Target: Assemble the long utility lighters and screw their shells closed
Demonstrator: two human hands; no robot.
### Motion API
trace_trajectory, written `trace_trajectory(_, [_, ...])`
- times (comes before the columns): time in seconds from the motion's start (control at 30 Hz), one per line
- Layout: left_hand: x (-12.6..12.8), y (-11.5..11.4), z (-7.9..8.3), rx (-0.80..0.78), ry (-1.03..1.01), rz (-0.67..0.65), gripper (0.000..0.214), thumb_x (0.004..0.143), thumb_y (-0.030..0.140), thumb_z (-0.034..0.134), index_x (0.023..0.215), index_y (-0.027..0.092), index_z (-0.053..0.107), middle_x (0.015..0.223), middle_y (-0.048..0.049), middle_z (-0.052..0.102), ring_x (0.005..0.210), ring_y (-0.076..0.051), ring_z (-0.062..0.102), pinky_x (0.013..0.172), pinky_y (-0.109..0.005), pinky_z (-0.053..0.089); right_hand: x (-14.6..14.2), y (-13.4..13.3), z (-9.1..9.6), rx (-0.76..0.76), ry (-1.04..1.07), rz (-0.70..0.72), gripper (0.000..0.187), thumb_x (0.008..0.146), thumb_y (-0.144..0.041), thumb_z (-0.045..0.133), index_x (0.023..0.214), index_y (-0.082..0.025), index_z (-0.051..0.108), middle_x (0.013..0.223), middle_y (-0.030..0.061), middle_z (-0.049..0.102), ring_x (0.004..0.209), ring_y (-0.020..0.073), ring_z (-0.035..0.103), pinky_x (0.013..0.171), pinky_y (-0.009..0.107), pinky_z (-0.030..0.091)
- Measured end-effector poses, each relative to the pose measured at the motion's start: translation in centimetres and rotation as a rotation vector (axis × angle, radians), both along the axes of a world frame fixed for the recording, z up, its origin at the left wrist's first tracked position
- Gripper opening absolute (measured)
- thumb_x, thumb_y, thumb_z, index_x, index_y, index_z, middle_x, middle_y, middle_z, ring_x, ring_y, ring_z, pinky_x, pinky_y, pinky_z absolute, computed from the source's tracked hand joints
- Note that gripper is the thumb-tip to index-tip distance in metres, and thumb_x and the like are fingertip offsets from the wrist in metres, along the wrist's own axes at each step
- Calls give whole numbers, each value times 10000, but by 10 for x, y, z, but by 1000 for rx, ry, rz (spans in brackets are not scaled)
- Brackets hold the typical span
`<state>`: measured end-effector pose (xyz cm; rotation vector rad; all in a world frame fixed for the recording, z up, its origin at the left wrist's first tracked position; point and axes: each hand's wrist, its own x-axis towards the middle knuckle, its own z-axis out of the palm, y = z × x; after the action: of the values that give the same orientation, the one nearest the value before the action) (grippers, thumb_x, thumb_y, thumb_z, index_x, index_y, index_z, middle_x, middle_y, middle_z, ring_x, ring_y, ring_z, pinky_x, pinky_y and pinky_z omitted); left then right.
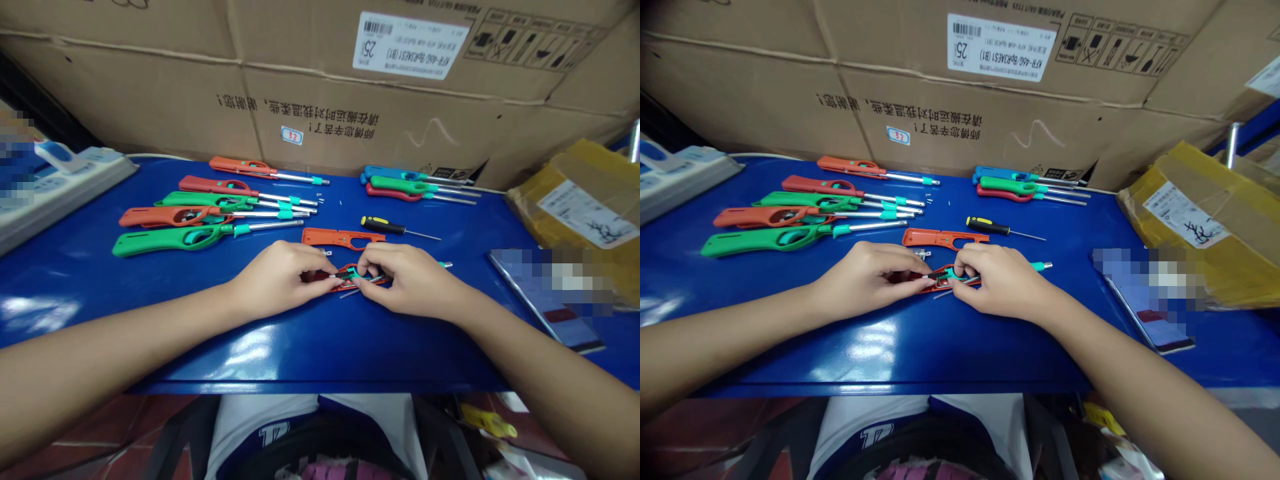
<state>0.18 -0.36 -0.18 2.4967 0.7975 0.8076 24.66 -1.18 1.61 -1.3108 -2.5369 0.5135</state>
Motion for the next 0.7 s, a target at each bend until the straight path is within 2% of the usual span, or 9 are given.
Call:
trace_trajectory(0.13, [0, -1, 0, -5, 6, -2, 142, 931, 276, 697, 925, 158, 776, 874, -45, 785, 756, -155, 730, 711, -238, 551, -4, -3, -1, 30, -18, -31, 79, 855, -257, 614, 797, -204, 620, 773, 1, 613, 677, 141, 539, 614, 274, 341])
trace_trajectory(0.3, [0, -1, 0, -1, 10, 4, 141, 938, 274, 684, 927, 167, 775, 873, -41, 784, 758, -153, 731, 709, -235, 548, -3, 0, -2, 23, 89, -47, 61, 807, -190, 638, 749, -201, 623, 705, -18, 590, 614, 114, 513, 581, 249, 339])
trace_trajectory(0.53, [0, -1, 0, 7, -1, -1, 122, 925, 246, 695, 905, 152, 770, 848, -38, 778, 723, -141, 716, 666, -229, 526, 0, 3, -2, -35, 101, 0, 79, 877, -251, 648, 831, -196, 682, 720, -8, 617, 627, 115, 536, 586, 242, 356])
trace_trajectory(0.7, [0, -1, 1, -6, 1, 4, 129, 931, 248, 681, 891, 159, 764, 812, -25, 765, 693, -125, 693, 635, -221, 502, 2, 5, -5, -44, 102, 4, 138, 897, -297, 683, 803, -196, 672, 704, -8, 625, 625, 120, 538, 584, 242, 356])
